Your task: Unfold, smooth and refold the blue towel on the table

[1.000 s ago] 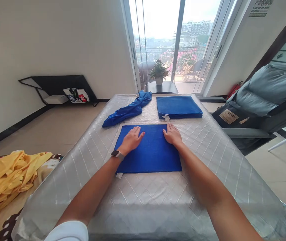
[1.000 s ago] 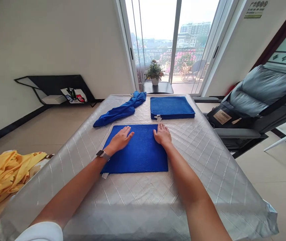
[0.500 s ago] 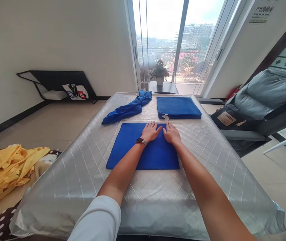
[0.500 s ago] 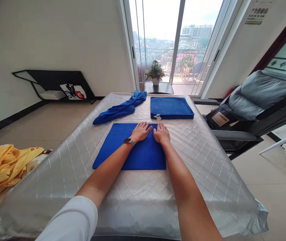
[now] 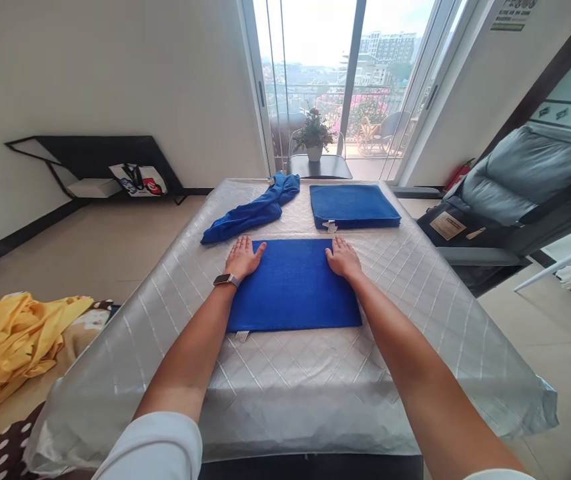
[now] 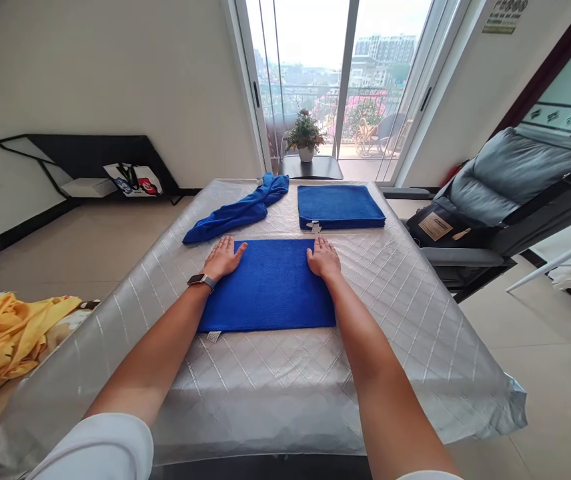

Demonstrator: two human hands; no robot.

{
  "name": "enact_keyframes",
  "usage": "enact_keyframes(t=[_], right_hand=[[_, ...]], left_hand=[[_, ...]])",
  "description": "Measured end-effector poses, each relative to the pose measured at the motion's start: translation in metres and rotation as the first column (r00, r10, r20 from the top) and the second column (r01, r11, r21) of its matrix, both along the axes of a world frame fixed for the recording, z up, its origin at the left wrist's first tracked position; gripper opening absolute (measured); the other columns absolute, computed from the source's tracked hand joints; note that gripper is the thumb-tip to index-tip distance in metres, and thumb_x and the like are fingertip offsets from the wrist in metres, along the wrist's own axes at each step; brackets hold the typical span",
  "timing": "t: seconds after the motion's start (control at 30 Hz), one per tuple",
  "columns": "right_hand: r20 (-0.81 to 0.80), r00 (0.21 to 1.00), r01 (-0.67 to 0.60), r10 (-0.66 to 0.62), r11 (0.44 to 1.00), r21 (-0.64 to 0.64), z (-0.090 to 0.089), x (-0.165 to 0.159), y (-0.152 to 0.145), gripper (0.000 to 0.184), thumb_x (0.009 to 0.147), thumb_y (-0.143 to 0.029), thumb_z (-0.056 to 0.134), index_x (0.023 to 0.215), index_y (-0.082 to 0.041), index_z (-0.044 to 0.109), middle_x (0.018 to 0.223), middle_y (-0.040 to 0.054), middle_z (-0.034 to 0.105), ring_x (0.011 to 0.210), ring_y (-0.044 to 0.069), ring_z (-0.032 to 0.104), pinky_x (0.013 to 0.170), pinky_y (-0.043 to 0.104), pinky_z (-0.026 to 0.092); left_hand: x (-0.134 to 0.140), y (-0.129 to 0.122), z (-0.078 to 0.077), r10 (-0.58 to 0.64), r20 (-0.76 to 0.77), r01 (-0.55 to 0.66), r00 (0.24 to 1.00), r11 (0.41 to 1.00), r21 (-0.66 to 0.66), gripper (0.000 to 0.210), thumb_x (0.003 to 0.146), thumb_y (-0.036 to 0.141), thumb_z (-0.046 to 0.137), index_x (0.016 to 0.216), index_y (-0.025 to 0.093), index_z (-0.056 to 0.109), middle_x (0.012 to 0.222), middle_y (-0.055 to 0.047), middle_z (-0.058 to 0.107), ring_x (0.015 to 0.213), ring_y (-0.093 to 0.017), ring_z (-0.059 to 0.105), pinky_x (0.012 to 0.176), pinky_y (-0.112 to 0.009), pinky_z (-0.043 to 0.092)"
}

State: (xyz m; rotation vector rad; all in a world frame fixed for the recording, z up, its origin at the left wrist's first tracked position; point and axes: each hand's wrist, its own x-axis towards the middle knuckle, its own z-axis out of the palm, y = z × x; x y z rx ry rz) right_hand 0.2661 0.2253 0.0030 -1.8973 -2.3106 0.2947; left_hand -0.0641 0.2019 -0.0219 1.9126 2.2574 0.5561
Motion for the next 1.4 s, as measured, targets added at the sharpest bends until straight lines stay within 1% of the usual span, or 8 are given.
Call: enact_keyframes(t=[0.2,0.27,0.33,0.47,0.6,0.93,1.27,1.4], right_hand=[[0.005,1.000,-0.002,0.002,1.000,-0.002,-0.002,0.000,0.001,0.070,0.109,-0.043,0.023,0.167,-0.004,0.022,0.175,0.0132,0.019,0.161,0.022,0.018,0.130,0.036,0.011],[-0.003,1.000,-0.005,0.005,1.000,-0.002,-0.002,0.000,0.002,0.070,0.109,-0.043,0.022,0.167,-0.004,0.022,0.175,0.0134,0.019,0.162,0.022,0.018,0.130,0.037,0.012],[-0.014,1.000,-0.004,0.005,1.000,0.004,-0.003,0.000,0.003,0.071,0.109,-0.044,0.023,0.167,-0.003,0.022,0.175,0.0137,0.019,0.161,0.023,0.018,0.130,0.037,0.012],[0.000,0.999,-0.040,0.040,0.999,0.021,-0.006,0.004,0.001,0.068,0.107,-0.039,0.029,0.167,-0.005,0.023,0.175,0.0125,0.020,0.161,0.022,0.018,0.130,0.036,0.013],[0.051,0.996,-0.079,0.078,0.997,0.027,-0.006,0.009,-0.002,0.074,0.102,-0.030,0.043,0.167,-0.003,0.020,0.175,0.0144,0.016,0.162,0.021,0.016,0.130,0.032,0.011],[-0.034,0.999,-0.016,0.017,1.000,0.023,0.000,0.000,-0.001,0.069,0.108,-0.041,0.026,0.166,-0.003,0.025,0.173,0.0146,0.025,0.161,0.022,0.020,0.130,0.037,0.014],[-0.011,1.000,-0.003,0.003,1.000,-0.003,0.000,0.000,0.001,0.069,0.109,-0.042,0.025,0.166,-0.003,0.023,0.175,0.0128,0.021,0.161,0.022,0.019,0.130,0.036,0.012],[-0.005,1.000,-0.002,0.002,1.000,-0.002,0.000,0.000,0.002,0.070,0.109,-0.043,0.026,0.166,-0.003,0.023,0.174,0.0128,0.021,0.161,0.023,0.019,0.131,0.036,0.012]], left_hand=[[0.018,0.013,0.036,0.079,-0.132,-0.101,0.988,0.981,-0.164,0.115,0.089,0.088,0.014,0.160,0.001,0.038,0.163,-0.032,0.035,0.156,-0.043,0.028,0.127,-0.057,0.026],[0.047,0.024,0.051,0.071,-0.207,-0.103,0.976,0.984,-0.149,0.105,0.097,0.078,0.022,0.158,-0.006,0.036,0.165,-0.034,0.031,0.157,-0.044,0.026,0.128,-0.056,0.023],[0.092,0.033,0.058,-0.046,-0.236,0.022,0.971,0.994,-0.103,0.090,0.104,0.064,0.024,0.159,-0.007,0.034,0.169,-0.029,0.026,0.159,-0.037,0.023,0.130,-0.048,0.018],[0.195,0.034,0.043,-0.414,-0.154,0.417,0.897,0.909,-0.018,0.068,0.109,0.054,0.022,0.158,0.012,0.045,0.164,-0.020,0.042,0.155,-0.030,0.037,0.127,-0.049,0.028],[0.236,0.022,0.021,-0.511,-0.118,0.519,0.851,0.853,0.046,0.054,0.111,0.038,0.024,0.157,0.022,0.047,0.164,-0.014,0.046,0.155,-0.026,0.037,0.125,-0.052,0.031],[0.158,0.020,0.018,-0.372,-0.136,0.361,0.918,0.927,-0.098,0.068,0.108,0.058,0.018,0.163,0.022,0.038,0.171,-0.010,0.033,0.160,-0.029,0.024,0.130,-0.051,0.018],[0.016,0.004,0.010,-0.071,-0.136,0.054,0.988,0.991,-0.126,0.076,0.107,0.058,0.013,0.164,0.012,0.032,0.173,-0.013,0.027,0.161,-0.027,0.021,0.131,-0.047,0.015],[-0.004,-0.002,0.009,-0.025,-0.146,0.007,0.989,0.992,-0.127,0.080,0.106,0.060,0.011,0.165,0.008,0.030,0.173,-0.014,0.025,0.161,-0.027,0.021,0.131,-0.044,0.016]])
